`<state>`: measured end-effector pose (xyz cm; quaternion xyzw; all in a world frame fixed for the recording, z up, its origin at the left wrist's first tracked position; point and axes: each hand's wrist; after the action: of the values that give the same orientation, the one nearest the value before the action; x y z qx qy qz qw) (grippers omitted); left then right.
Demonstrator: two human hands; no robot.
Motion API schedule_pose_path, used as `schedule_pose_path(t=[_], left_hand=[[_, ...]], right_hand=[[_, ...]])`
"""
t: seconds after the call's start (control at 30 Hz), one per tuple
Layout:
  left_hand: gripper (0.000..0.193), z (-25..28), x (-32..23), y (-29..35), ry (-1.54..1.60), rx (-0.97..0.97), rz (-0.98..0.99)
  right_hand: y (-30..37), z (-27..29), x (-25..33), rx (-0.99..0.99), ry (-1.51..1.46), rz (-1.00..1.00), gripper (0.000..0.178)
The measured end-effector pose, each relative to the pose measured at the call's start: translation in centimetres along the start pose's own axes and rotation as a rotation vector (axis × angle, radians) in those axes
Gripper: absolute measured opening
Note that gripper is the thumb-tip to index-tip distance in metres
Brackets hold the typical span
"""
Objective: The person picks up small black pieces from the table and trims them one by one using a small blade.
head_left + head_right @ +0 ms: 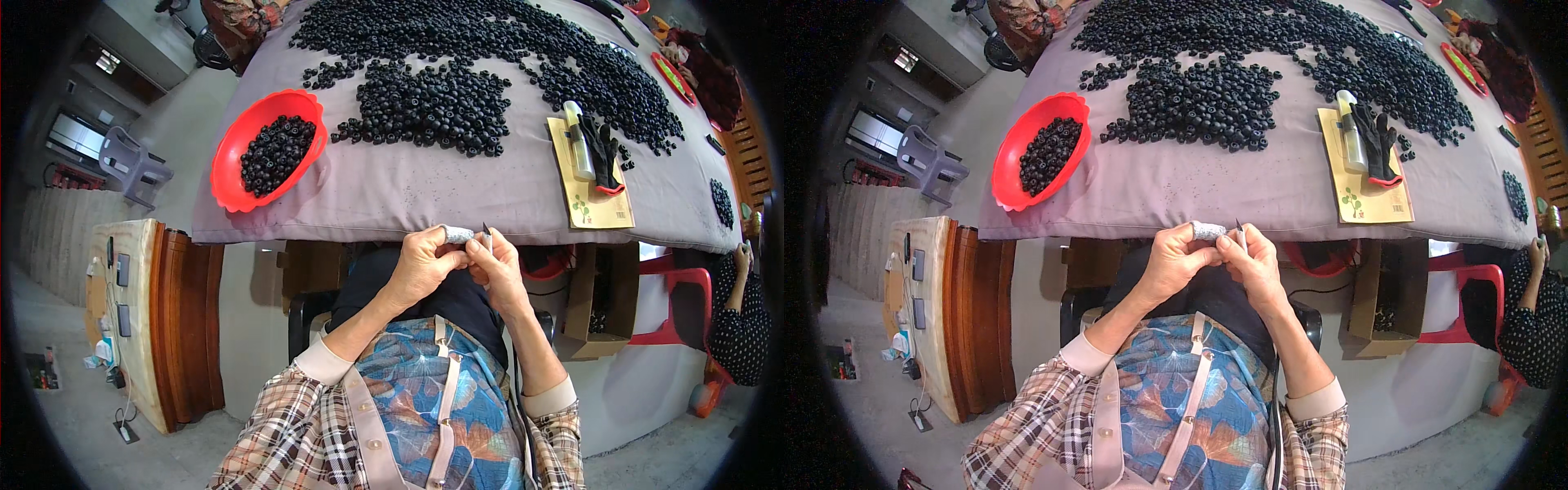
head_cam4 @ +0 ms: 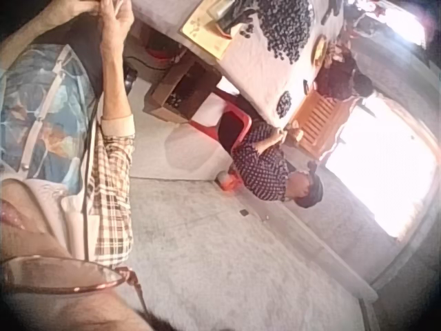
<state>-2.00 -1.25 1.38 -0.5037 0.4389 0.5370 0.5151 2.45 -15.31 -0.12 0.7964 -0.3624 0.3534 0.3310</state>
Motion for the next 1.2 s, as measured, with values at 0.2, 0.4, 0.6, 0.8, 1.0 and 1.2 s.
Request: schedule_pose_path(t=[0.2, 0.4, 0.6, 0.8, 1.0, 1.2], left_hand=[[0.017, 0.4, 0.4, -0.1, 0.083, 0.006, 0.09], [0.014, 0.4, 0.1, 0.0, 0.108, 0.041, 0.118], [0.015, 0.4, 0.7, -0.1, 0.196, 0.053, 0.094], [0.019, 1.4, 1.1, -0.3, 0.377, 0.015, 0.097], [0.017, 1.6, 1.0, -0.4, 0.457, 0.003, 0.104], [0.014, 1.4, 1.1, -0.5, 0.483, 0.051, 0.098]], right_hand=[[-0.1, 0.2, -0.3, 0.031, -0.093, -0.053, 0.018], [-0.1, 0.4, -0.7, 0.048, -0.189, -0.073, 0.016], [-0.2, 0.6, -0.7, 0.088, -0.184, -0.04, 0.011], [0.6, -0.6, 0.2, 0.028, 0.054, 0.127, 0.017], [1.4, -1.0, 0.4, -0.004, 0.237, 0.353, 0.019], [1.4, -1.5, 0.7, 0.031, 0.45, 0.48, 0.016]])
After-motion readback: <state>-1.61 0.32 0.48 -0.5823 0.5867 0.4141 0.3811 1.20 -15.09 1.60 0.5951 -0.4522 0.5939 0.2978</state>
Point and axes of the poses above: each hand's wrist, its own y-axis away from the middle knuckle, its own z-axis out of the back of the hand, x = y × z, and after that the axes turned 8 degrees about -y, right-handed
